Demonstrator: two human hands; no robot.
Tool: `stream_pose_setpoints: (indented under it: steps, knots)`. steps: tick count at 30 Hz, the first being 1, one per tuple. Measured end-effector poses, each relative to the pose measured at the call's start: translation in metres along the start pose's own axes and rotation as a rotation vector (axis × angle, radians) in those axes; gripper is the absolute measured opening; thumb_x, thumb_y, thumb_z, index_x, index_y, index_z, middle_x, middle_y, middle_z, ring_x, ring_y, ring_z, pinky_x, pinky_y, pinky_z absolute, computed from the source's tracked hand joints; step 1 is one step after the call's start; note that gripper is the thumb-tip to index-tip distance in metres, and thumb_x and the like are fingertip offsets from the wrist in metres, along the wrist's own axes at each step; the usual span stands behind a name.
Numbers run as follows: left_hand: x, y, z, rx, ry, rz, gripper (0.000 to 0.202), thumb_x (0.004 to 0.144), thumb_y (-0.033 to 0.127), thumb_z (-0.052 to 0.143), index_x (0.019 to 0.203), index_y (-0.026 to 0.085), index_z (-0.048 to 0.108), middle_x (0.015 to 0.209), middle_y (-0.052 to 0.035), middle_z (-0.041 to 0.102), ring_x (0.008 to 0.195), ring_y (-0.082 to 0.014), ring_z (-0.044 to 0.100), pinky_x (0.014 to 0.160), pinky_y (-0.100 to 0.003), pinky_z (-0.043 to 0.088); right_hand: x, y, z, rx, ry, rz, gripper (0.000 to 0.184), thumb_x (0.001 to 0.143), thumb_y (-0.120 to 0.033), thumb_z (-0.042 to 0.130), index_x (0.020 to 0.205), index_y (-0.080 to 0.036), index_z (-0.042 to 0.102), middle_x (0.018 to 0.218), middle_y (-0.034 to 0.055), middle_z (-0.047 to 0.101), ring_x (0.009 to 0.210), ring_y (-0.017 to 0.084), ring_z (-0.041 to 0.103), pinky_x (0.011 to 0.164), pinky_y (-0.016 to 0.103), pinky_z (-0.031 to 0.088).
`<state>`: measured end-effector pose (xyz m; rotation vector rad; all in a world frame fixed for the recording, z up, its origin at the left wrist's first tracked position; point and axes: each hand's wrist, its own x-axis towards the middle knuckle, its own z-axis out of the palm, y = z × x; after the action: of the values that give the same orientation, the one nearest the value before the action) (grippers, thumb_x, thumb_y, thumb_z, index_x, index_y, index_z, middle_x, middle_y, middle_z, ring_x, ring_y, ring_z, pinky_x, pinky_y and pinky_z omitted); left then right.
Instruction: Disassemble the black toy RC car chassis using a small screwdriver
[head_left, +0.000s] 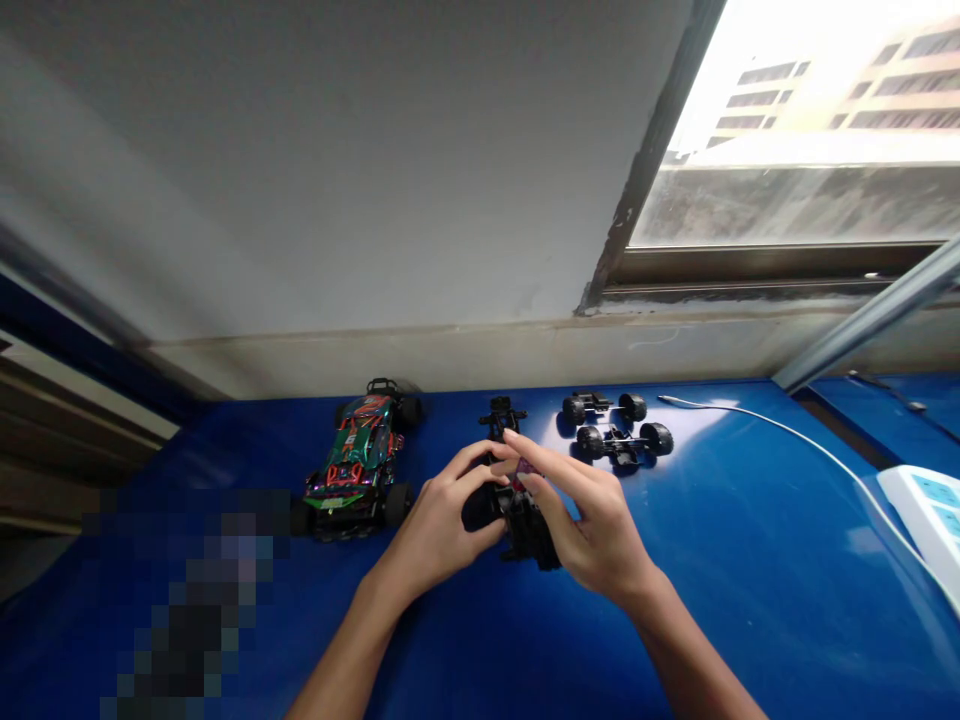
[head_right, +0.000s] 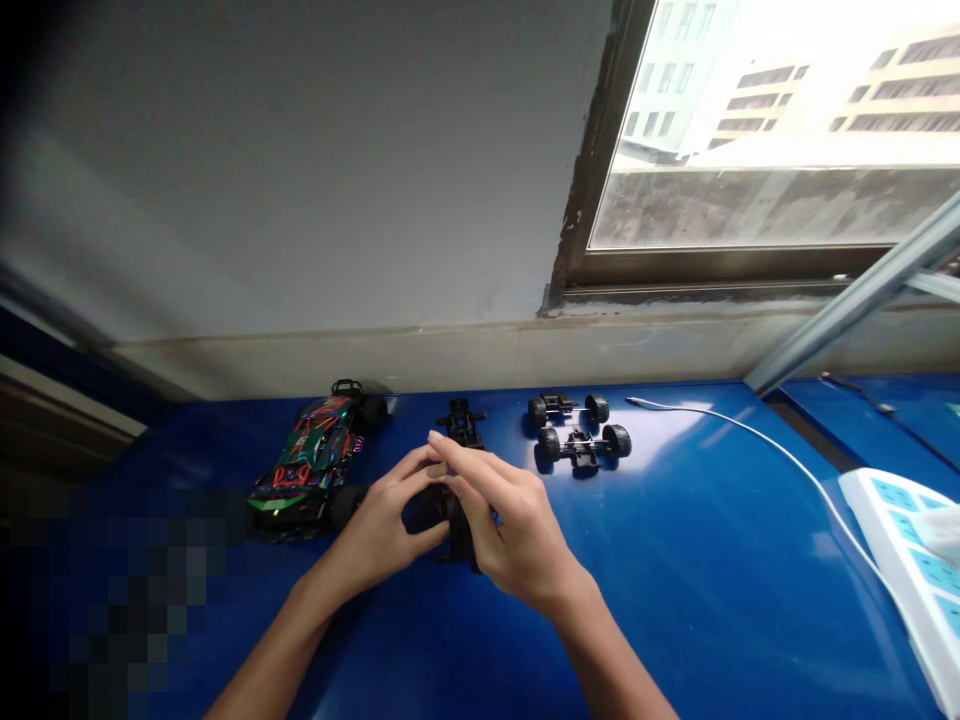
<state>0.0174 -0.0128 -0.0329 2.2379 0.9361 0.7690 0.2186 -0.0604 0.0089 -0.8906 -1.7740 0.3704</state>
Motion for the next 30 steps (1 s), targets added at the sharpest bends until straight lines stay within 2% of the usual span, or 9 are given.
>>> stream_pose_setpoints:
  steps: [2,5,7,12,15,19,21,25,30]
  knots:
    - [-0.001,0.0,0.0,0.01,0.002,-0.005,0.038,0.088,0.019,0.076,0.124,0.029,0.069,0.155,-0.0064,0.058,0.143,-0.0291,0.06,0.12,-0.043,0.051,0.001,0.001,0.003,-0.03,0.069,-0.002,0.049,0.1,-0.005,0.062,0.142,-0.029,0.068,0.114,0.0043,0.078,0.099,0.014,0.076,0.087,0.024,0.062]
    - [-0.001,0.001,0.0,0.003,-0.015,-0.022,0.033,0.088,0.021,0.077,0.12,0.029,0.071,0.157,-0.0053,0.056,0.142,-0.0292,0.061,0.121,-0.044,0.051,0.004,-0.001,0.008,-0.069,0.125,0.015,0.03,0.095,-0.009,0.074,0.12,-0.026,0.076,0.092,0.0018,0.069,0.078,0.013,0.07,0.072,0.024,0.06]
    - [-0.001,0.002,0.0,-0.012,-0.018,-0.029,0.034,0.088,0.02,0.078,0.12,0.029,0.071,0.158,-0.0051,0.056,0.141,-0.0289,0.061,0.121,-0.045,0.051,0.004,-0.003,0.009,-0.098,0.132,0.029,0.029,0.094,-0.011,0.075,0.12,-0.024,0.076,0.095,0.0035,0.068,0.082,0.014,0.07,0.075,0.026,0.06]
    - [0.001,0.003,0.001,-0.058,0.006,-0.015,0.041,0.083,0.014,0.078,0.12,0.03,0.072,0.159,-0.0048,0.056,0.139,-0.0297,0.064,0.119,-0.046,0.052,0.0,-0.002,0.001,-0.07,-0.051,0.066,0.057,0.104,-0.006,0.052,0.156,-0.029,0.054,0.141,0.0092,0.071,0.129,0.021,0.069,0.108,0.035,0.057]
    - [0.0,0.003,0.001,-0.071,0.006,-0.031,0.04,0.084,0.016,0.079,0.121,0.03,0.073,0.16,-0.0053,0.056,0.135,-0.0305,0.067,0.116,-0.046,0.054,-0.001,0.002,-0.001,-0.09,0.016,0.038,0.052,0.1,-0.006,0.062,0.145,-0.032,0.065,0.118,0.0043,0.079,0.103,0.018,0.077,0.089,0.029,0.062]
    - [-0.001,0.004,0.0,-0.065,-0.003,-0.061,0.036,0.083,0.017,0.079,0.117,0.03,0.074,0.16,-0.005,0.056,0.131,-0.0331,0.069,0.115,-0.05,0.055,0.0,0.002,0.002,-0.126,0.117,0.025,0.034,0.092,-0.009,0.076,0.119,-0.029,0.075,0.087,0.0002,0.068,0.072,0.015,0.066,0.065,0.028,0.057]
    - [-0.001,0.005,-0.001,-0.069,0.0,-0.061,0.036,0.082,0.016,0.08,0.115,0.03,0.073,0.16,-0.0051,0.056,0.131,-0.0339,0.07,0.114,-0.052,0.056,-0.001,0.001,0.003,-0.135,0.1,0.029,0.032,0.094,-0.011,0.073,0.121,-0.028,0.075,0.094,0.0035,0.071,0.08,0.018,0.07,0.069,0.031,0.059]
    - [-0.001,0.005,0.0,-0.089,0.012,-0.045,0.042,0.081,0.013,0.08,0.119,0.031,0.073,0.161,-0.0053,0.055,0.134,-0.0331,0.068,0.113,-0.05,0.056,-0.007,0.003,0.0,-0.103,-0.011,0.081,0.049,0.102,-0.009,0.056,0.145,-0.032,0.065,0.129,0.0082,0.076,0.115,0.025,0.075,0.095,0.039,0.063]
    - [-0.001,0.006,0.0,-0.082,0.004,-0.057,0.037,0.084,0.02,0.081,0.119,0.03,0.073,0.159,-0.0059,0.057,0.134,-0.0336,0.068,0.113,-0.05,0.056,-0.007,0.005,0.006,-0.071,0.106,0.047,0.049,0.093,-0.004,0.072,0.132,-0.034,0.072,0.097,0.0017,0.074,0.082,0.017,0.072,0.072,0.031,0.06]
